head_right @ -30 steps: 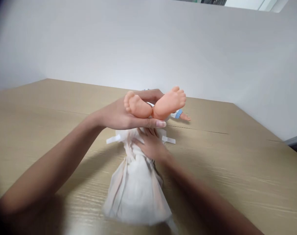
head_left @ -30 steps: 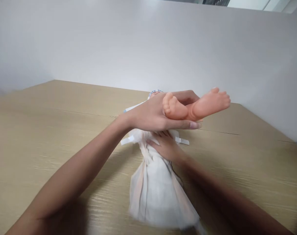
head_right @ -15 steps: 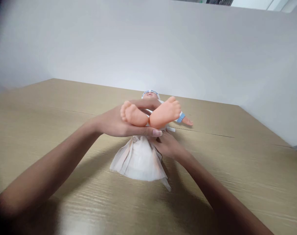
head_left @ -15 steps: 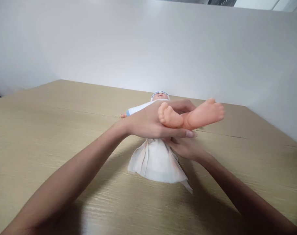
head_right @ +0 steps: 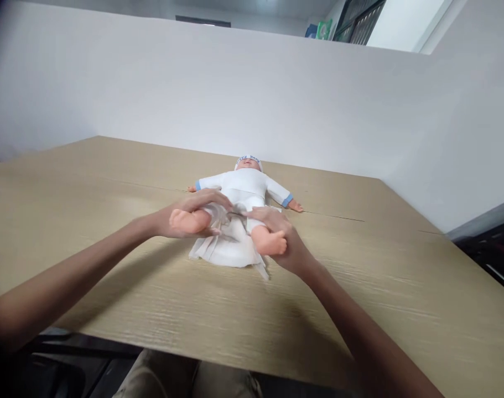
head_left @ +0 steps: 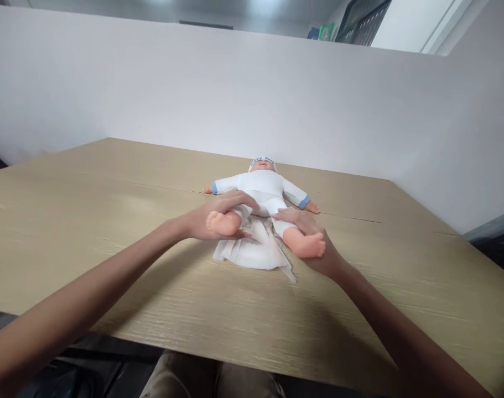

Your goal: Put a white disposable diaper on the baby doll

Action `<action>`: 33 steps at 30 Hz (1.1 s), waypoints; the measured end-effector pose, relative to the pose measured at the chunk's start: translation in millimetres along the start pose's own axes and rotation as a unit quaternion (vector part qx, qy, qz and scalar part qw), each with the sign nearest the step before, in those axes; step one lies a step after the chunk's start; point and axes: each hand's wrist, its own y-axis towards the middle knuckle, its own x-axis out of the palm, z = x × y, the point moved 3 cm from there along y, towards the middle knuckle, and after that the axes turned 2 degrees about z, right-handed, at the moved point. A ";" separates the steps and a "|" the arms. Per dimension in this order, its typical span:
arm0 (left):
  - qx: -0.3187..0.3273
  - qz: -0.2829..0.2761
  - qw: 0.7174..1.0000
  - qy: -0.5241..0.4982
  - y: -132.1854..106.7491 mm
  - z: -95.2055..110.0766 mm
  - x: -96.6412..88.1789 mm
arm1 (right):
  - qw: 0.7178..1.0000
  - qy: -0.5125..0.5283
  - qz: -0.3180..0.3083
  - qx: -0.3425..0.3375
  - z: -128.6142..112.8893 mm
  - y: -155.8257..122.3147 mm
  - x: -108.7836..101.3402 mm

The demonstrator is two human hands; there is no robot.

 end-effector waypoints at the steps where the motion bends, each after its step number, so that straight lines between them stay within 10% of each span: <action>1: -0.006 -0.008 1.000 0.021 -12.0 -5.3 -3.6 | 0.999 0.015 -0.036 -0.034 3.8 -4.1 -1.4; 5: 0.002 -0.063 0.998 0.030 -54.4 -28.6 -4.1 | 0.969 0.055 -0.168 -0.175 15.5 -26.2 -2.5; 13: 0.029 -0.109 0.989 0.099 -79.4 -52.2 21.7 | 0.964 0.035 -0.215 -0.155 28.9 -37.4 0.9; 20: -0.021 -0.111 0.985 0.130 -70.8 -32.0 19.5 | 0.960 0.134 -0.229 -0.094 35.1 -26.7 -3.8; 28: -0.093 -0.048 0.971 0.216 -68.6 -12.6 52.9 | 0.976 -0.059 -0.171 -0.125 -4.8 -51.2 18.4; 33: -0.132 0.026 0.977 0.165 -46.0 -24.9 41.7 | 0.991 -0.024 -0.118 -0.065 5.1 -30.1 23.7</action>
